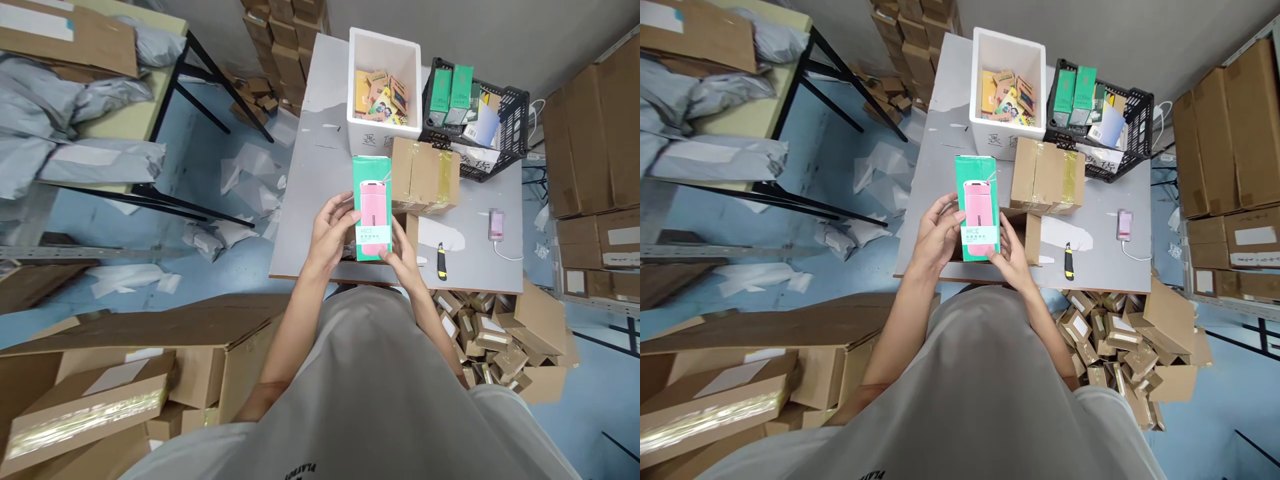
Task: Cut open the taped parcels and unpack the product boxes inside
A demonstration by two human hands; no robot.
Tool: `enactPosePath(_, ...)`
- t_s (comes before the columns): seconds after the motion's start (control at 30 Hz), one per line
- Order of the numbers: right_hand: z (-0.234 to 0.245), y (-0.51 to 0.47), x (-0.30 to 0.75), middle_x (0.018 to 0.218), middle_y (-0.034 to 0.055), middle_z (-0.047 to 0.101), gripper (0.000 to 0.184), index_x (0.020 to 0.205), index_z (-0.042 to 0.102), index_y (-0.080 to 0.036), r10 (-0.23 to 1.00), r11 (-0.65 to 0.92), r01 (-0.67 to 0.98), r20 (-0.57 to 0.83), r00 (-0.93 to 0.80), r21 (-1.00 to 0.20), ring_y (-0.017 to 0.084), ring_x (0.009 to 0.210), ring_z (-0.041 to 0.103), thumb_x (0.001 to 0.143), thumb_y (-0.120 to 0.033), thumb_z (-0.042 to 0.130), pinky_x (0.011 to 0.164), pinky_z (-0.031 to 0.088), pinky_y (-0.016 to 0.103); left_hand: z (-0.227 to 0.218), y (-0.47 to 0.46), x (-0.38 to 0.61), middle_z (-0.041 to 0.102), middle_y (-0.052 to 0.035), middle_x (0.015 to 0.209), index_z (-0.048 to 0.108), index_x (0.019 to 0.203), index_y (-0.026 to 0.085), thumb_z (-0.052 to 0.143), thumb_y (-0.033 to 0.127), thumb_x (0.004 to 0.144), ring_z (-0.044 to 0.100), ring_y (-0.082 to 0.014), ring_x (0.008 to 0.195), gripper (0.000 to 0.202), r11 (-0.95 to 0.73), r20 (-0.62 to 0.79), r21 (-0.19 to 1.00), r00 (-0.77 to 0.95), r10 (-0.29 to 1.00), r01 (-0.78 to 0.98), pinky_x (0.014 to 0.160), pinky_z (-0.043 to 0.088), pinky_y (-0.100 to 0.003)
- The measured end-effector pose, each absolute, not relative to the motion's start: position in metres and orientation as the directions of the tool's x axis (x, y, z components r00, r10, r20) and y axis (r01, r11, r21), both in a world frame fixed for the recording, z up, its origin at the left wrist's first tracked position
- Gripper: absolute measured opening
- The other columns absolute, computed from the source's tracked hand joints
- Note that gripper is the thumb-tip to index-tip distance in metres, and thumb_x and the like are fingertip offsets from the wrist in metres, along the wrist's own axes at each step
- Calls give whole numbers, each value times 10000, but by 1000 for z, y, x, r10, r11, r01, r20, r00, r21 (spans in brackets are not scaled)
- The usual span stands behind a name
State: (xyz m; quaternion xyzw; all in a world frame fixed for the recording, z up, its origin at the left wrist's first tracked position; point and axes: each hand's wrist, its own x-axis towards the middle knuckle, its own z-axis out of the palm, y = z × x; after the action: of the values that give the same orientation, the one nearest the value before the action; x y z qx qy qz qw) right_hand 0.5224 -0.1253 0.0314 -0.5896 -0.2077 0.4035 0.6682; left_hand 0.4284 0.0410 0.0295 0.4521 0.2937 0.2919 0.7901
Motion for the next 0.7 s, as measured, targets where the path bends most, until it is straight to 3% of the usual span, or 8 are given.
enactPosePath(0.4,35,-129,521,1779,90,558,1031,1718,508,-352,782,-29,-241,-172,599,-970,366,1650,547,839,-684,933,1315,547,554,28,38,431,826,-83,1285,760,1318,276,999,487,767,760,-333,1348,637,482,-262,858,656,708,-177,1082,632,-422)
enactPosePath(0.57,44,-129,514,1838,115,445,931,1736,488,-342,702,-99,72,-18,712,-993,368,1741,390,936,-627,870,1437,373,608,28,35,434,797,-107,1382,754,1311,272,1014,501,763,705,-341,1429,649,367,-177,908,608,774,-204,1185,587,-457)
enactPosePath(0.7,55,-126,502,1813,139,434,1008,1774,437,-345,668,-210,226,29,744,-951,403,1772,294,908,-539,914,1455,328,659,35,20,440,750,-100,1472,731,1351,290,1047,523,751,662,-343,1478,717,221,-112,963,514,850,-155,1225,561,-456)
